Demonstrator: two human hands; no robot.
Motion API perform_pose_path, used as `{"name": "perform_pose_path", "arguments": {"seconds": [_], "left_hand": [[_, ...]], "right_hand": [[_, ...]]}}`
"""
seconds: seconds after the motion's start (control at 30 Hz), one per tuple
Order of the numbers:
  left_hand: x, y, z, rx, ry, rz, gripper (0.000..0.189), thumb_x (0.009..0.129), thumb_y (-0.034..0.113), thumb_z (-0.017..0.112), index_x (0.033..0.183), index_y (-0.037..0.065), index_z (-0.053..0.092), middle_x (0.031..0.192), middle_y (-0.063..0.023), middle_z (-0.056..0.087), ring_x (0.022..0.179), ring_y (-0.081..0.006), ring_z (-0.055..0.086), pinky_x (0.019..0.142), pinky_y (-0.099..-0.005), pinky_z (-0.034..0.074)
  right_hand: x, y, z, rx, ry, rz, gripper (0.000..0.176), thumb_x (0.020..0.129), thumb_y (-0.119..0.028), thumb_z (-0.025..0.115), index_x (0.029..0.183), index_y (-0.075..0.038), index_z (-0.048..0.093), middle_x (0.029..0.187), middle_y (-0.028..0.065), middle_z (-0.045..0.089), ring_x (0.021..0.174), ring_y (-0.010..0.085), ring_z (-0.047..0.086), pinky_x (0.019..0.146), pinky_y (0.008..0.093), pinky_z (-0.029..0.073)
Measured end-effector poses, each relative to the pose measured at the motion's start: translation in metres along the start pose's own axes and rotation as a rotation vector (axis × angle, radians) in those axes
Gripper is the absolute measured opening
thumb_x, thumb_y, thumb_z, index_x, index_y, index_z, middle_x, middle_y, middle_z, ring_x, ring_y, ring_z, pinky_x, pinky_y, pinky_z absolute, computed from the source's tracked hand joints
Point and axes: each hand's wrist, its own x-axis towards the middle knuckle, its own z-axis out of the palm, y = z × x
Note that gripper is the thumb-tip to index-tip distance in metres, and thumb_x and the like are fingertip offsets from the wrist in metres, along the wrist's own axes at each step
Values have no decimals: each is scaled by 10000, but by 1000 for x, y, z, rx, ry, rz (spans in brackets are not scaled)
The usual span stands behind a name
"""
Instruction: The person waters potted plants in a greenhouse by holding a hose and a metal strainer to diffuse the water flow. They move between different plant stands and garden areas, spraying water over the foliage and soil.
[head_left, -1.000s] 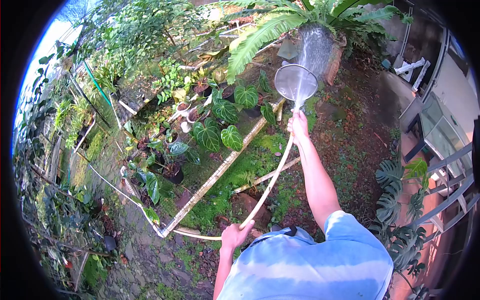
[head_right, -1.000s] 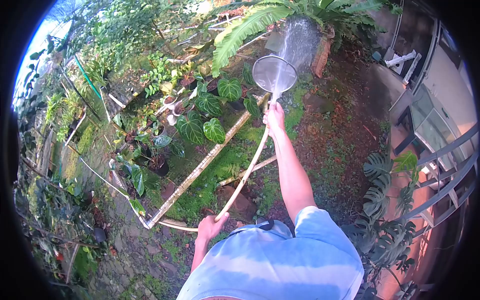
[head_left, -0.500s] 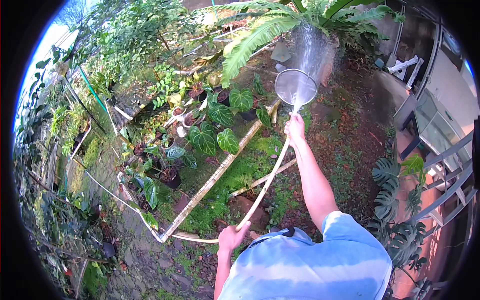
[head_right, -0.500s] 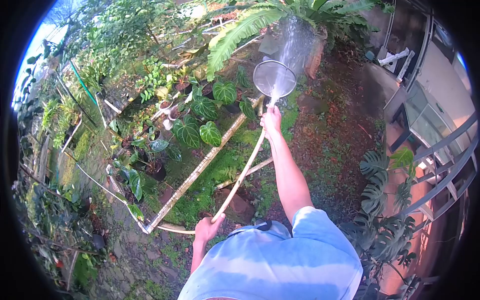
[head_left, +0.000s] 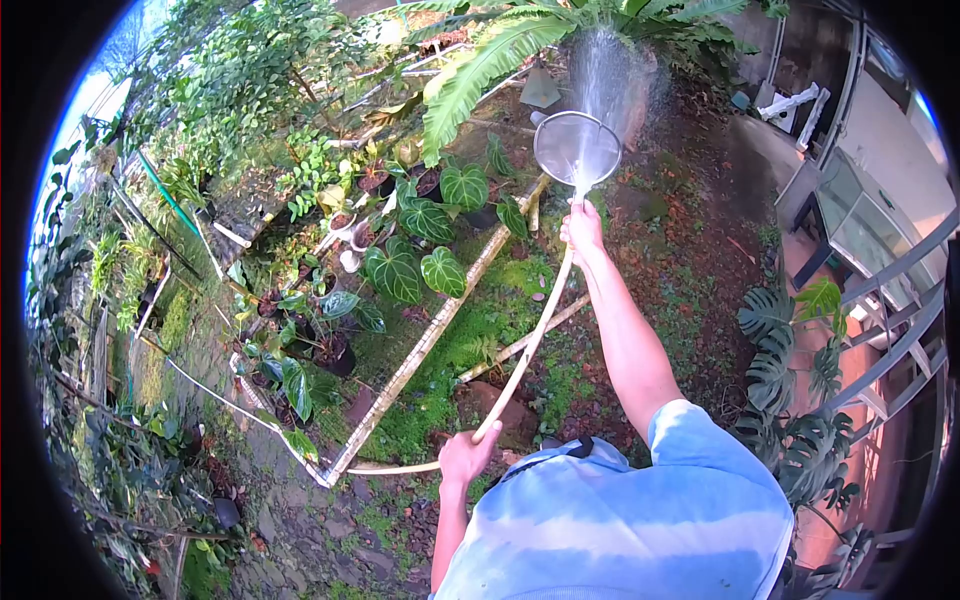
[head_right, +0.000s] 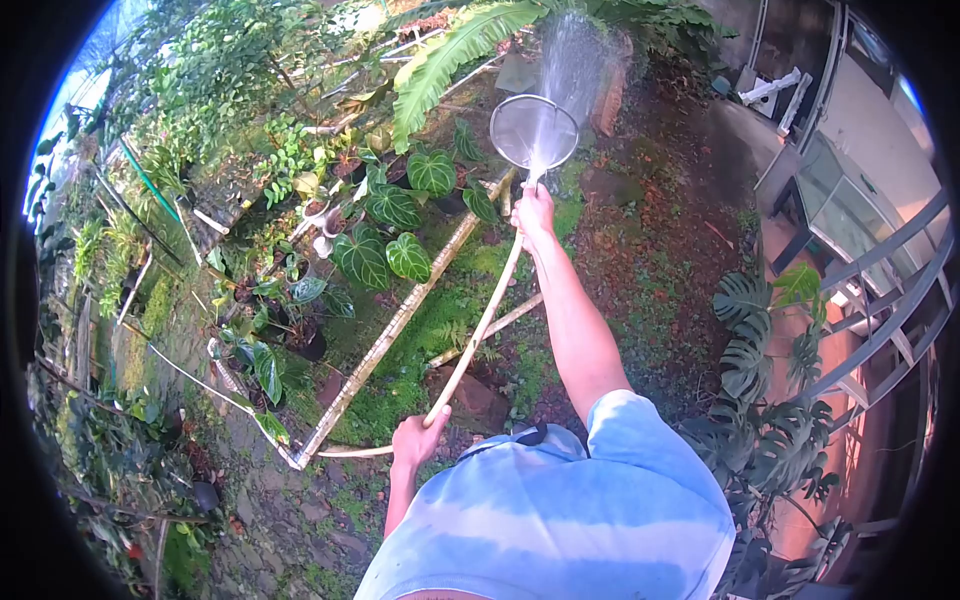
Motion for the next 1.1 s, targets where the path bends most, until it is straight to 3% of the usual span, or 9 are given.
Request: {"name": "perform_pose_path", "arguments": {"seconds": [0.17,0.53,0.9,1.0,1.1], "left_hand": [[16,22,-5,-51,34,192,692,856,673,521,771,12,708,681,-239,651,739,-407,664,748,-474,508],[49,49,-20,-142,48,369,627,898,584,531,798,-18,676,680,-244,642,696,-402,655,699,-466,507],[48,70,4,-129,-12,305,690,892,614,499,686,-25,659,637,-248,626,672,-395,660,680,-480,504],[54,74,0,-77,-32,281,679,895,610,510,721,-26,670,649,-187,650,682,-322,667,685,-425,508],[59,77,-5,-112,5,332,672,885,603,499,697,-19,672,656,-254,632,706,-404,661,716,-480,504]], "right_hand": [[7,-9,1,8,19,2,197,1039,-231,412,1129,-65,467,697,19,433,482,81,392,387,230,341],[16,-43,8,11,-1,-4,188,1035,-209,413,1139,-63,472,688,20,433,480,79,388,389,222,338],[31,-29,-1,-59,-10,-24,203,1033,-219,429,1146,-59,484,689,21,438,485,81,403,388,226,339],[30,-35,-3,-56,-1,-25,210,1035,-223,424,1149,-58,486,692,21,439,490,80,405,391,225,341],[30,-42,-4,-35,-5,-25,211,1033,-219,421,1153,-58,488,695,22,443,494,79,407,394,224,344]]}}
